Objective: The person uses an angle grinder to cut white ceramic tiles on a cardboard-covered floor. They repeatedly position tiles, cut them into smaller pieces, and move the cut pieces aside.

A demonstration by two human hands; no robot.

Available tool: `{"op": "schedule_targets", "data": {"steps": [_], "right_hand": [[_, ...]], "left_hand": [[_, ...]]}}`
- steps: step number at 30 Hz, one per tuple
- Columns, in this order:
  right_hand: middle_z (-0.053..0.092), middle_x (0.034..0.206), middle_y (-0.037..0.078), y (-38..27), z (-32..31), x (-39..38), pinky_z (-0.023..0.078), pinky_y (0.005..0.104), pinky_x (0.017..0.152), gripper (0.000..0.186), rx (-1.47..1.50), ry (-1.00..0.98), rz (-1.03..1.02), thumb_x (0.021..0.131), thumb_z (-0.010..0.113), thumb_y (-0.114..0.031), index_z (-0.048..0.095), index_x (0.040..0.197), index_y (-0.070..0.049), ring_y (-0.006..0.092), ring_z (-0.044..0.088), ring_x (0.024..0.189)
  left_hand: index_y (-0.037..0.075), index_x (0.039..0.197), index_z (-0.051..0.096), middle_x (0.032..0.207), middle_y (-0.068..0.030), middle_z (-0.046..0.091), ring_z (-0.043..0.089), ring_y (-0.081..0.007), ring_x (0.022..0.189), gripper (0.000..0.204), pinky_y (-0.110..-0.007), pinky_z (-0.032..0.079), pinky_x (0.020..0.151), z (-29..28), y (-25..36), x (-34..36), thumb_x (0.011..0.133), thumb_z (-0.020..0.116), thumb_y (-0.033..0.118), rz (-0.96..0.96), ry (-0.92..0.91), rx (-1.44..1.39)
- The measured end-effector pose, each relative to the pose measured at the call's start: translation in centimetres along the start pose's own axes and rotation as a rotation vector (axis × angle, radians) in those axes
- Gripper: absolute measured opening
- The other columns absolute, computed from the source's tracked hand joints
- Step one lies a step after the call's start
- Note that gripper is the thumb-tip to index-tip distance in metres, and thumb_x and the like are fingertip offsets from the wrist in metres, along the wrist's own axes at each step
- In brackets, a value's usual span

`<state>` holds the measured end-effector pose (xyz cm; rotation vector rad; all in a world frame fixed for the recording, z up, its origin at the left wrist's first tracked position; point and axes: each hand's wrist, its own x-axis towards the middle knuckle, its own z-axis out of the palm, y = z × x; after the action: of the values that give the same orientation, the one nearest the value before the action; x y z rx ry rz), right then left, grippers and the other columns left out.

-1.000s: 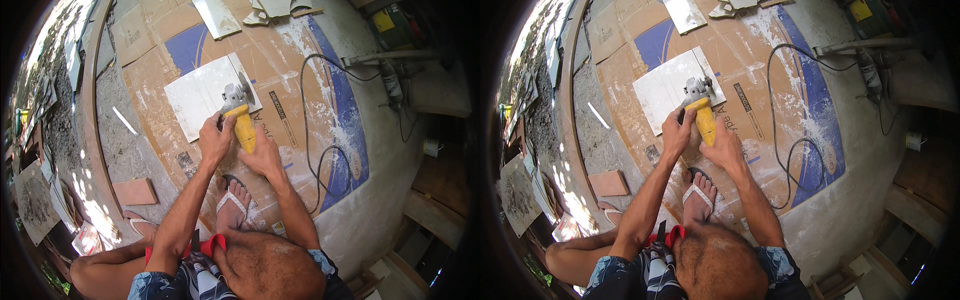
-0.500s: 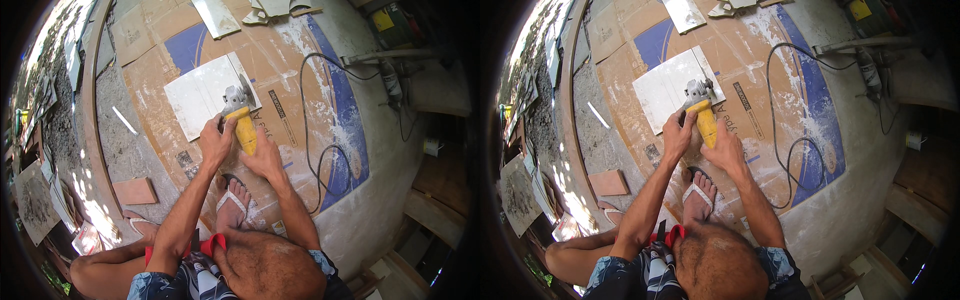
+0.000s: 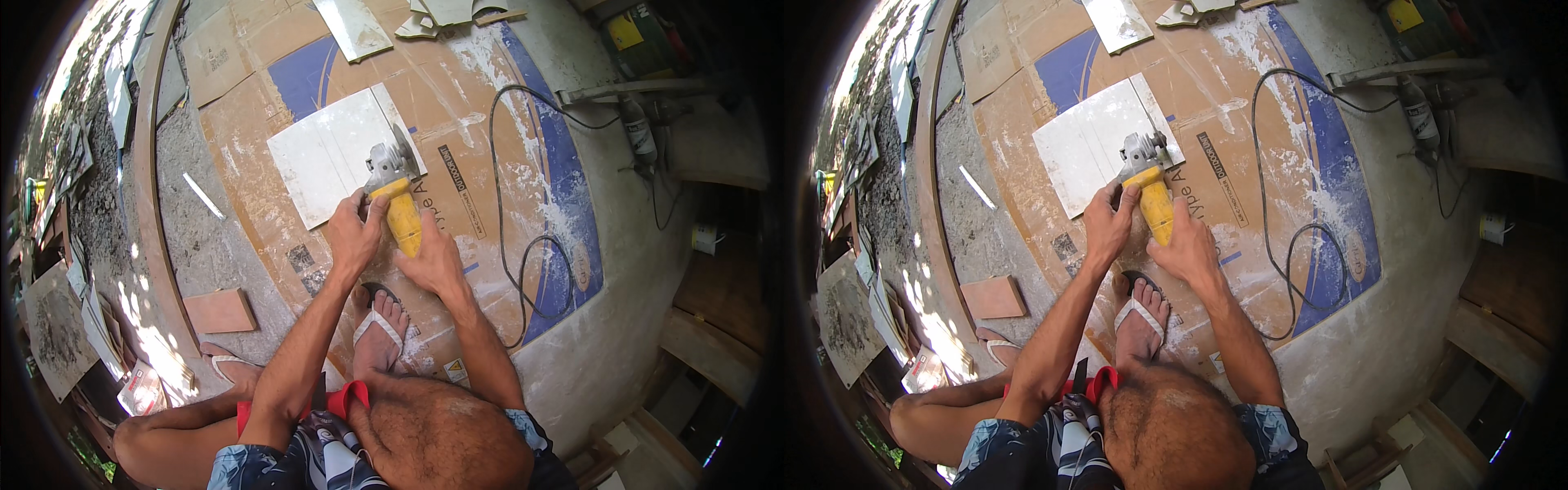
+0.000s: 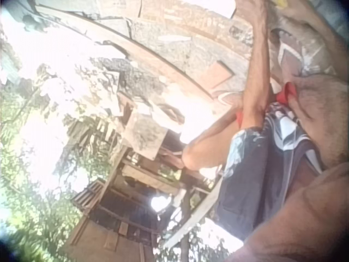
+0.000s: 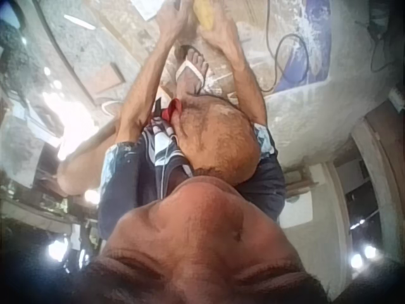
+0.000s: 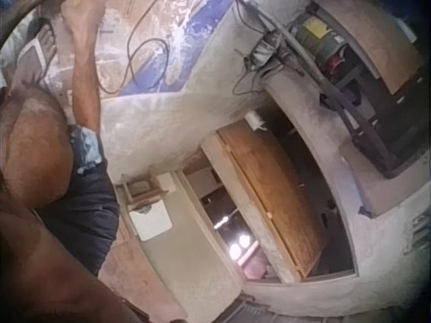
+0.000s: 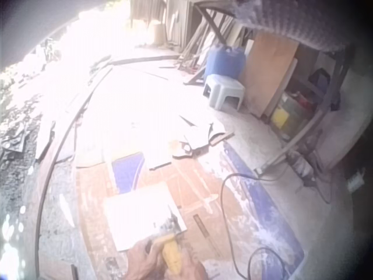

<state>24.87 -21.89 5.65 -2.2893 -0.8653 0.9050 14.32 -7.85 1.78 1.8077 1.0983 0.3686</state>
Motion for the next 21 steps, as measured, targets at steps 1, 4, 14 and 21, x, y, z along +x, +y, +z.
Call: {"op": "schedule_targets", "data": {"steps": [1,4,14,21], "right_hand": [[0.073,0.096,0.036,0.0,0.0,0.0,0.057,0.0629,0.083,0.066,-0.004,0.003,-0.003,0.081,0.084,-0.023,0.045,0.129,0.001,0.0586,0.071,0.092],[0.073,0.097,0.036,0.4,0.2,-0.1,0.057,0.0631,0.084,0.066,0.01,-0.011,0.014,0.081,0.084,-0.023,0.045,0.129,0.002,0.0583,0.071,0.093],[0.073,0.098,0.037,0.1,-0.3,-0.7,0.056,0.0637,0.085,0.066,-0.007,-0.023,0.037,0.081,0.083,-0.023,0.045,0.129,0.001,0.0586,0.071,0.093],[0.073,0.098,0.037,0.7,-0.1,-1.0,0.056,0.0643,0.085,0.067,-0.007,-0.023,0.033,0.082,0.083,-0.023,0.045,0.131,0.0,0.0588,0.071,0.093]], "left_hand": [[-0.003,0.122,0.074,0.093,-0.0228,0.071,0.069,-0.036,0.084,0.057,-0.047,0.054,0.078,0.0,0.0,0.0,0.106,0.069,0.051,-0.004,-0.006,0.005],[-0.002,0.125,0.074,0.093,-0.0227,0.071,0.07,-0.0361,0.084,0.056,-0.047,0.054,0.079,0.0,0.2,-0.3,0.106,0.069,0.051,0.011,0.007,-0.019],[-0.001,0.129,0.074,0.095,-0.0239,0.071,0.071,-0.0366,0.085,0.056,-0.047,0.055,0.079,-0.1,0.6,-0.8,0.106,0.069,0.05,-0.03,-0.034,-0.005],[-0.001,0.129,0.074,0.095,-0.0239,0.071,0.071,-0.0377,0.084,0.056,-0.048,0.055,0.077,0.0,0.4,-1.2,0.106,0.07,0.05,-0.027,-0.044,-0.008]]}}
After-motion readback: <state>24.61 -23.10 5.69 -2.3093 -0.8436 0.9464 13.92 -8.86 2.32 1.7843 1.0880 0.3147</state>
